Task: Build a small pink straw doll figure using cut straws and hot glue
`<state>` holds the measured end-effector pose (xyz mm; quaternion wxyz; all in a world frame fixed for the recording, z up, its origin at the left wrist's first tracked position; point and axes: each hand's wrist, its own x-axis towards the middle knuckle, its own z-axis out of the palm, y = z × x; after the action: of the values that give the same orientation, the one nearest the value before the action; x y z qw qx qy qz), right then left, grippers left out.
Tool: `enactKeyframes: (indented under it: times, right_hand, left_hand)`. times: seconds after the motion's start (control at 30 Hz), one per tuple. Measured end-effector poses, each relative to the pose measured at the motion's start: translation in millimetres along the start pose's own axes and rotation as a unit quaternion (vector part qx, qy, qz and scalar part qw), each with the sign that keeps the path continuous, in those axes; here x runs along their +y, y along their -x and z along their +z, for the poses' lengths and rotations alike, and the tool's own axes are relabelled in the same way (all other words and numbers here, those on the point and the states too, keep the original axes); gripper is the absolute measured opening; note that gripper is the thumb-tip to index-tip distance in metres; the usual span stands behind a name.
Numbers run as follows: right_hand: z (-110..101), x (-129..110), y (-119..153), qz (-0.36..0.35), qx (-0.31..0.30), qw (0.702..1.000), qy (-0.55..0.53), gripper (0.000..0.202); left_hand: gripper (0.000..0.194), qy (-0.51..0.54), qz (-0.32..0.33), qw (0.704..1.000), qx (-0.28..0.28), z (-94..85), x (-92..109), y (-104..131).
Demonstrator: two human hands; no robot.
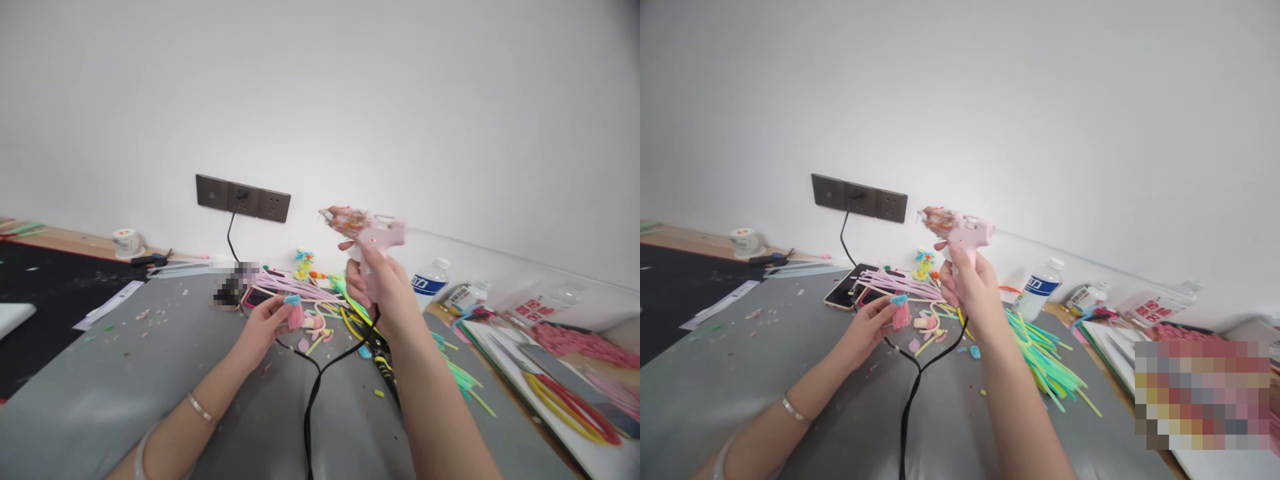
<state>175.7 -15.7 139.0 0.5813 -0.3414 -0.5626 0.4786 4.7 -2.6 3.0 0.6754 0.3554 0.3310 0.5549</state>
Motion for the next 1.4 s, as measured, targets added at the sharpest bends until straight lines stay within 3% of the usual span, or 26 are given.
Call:
enactKeyframes:
  times: [0.2, 0.4, 0.53, 0.83, 1.0, 1.13, 1.4]
  right_hand:
    - [-19.0, -7.8, 10.4, -0.024, 0.019, 1.0, -0.003, 0.036]
    - [-15.2, -9.4, 3.6, -0.029, 0.006, 1.0, -0.001, 0.036]
    - [-16.1, -9.1, 4.9, -0.043, 0.024, 0.999, 0.003, 0.035]
    - [-48.0, -8.4, 26.2, -0.062, 0.081, 0.995, 0.022, 0.035]
    - [-49.7, -0.7, 36.1, 0.011, 0.108, 0.992, 0.06, 0.038]
    - [-44.0, 17.6, 43.2, 0.094, 0.078, 0.987, 0.102, 0.041]
    - [-35.6, 37.1, 50.4, 0.078, 0.086, 0.992, 0.056, 0.041]
  left_hand:
    - [0.04, -0.02, -0.004, 1.0, 0.007, -4.2, -1.2, -2.9]
    - [0.037, -0.042, 0.003, 0.999, -0.001, -7.4, -3.1, -3.4]
    - [0.041, -0.032, 0.014, 0.999, 0.024, -8.7, -2.1, -5.0]
    - [0.043, -0.027, 0.029, 0.998, 0.041, -8.8, 0.4, -4.4]
    - [0.043, -0.036, 0.029, 0.998, 0.049, -8.2, 0.9, -4.3]
    - [0.044, -0.035, 0.027, 0.998, 0.053, -5.0, 3.6, -3.6]
    - [0.046, -0.032, 0.02, 0.998, 0.055, -3.3, 6.5, -2.5]
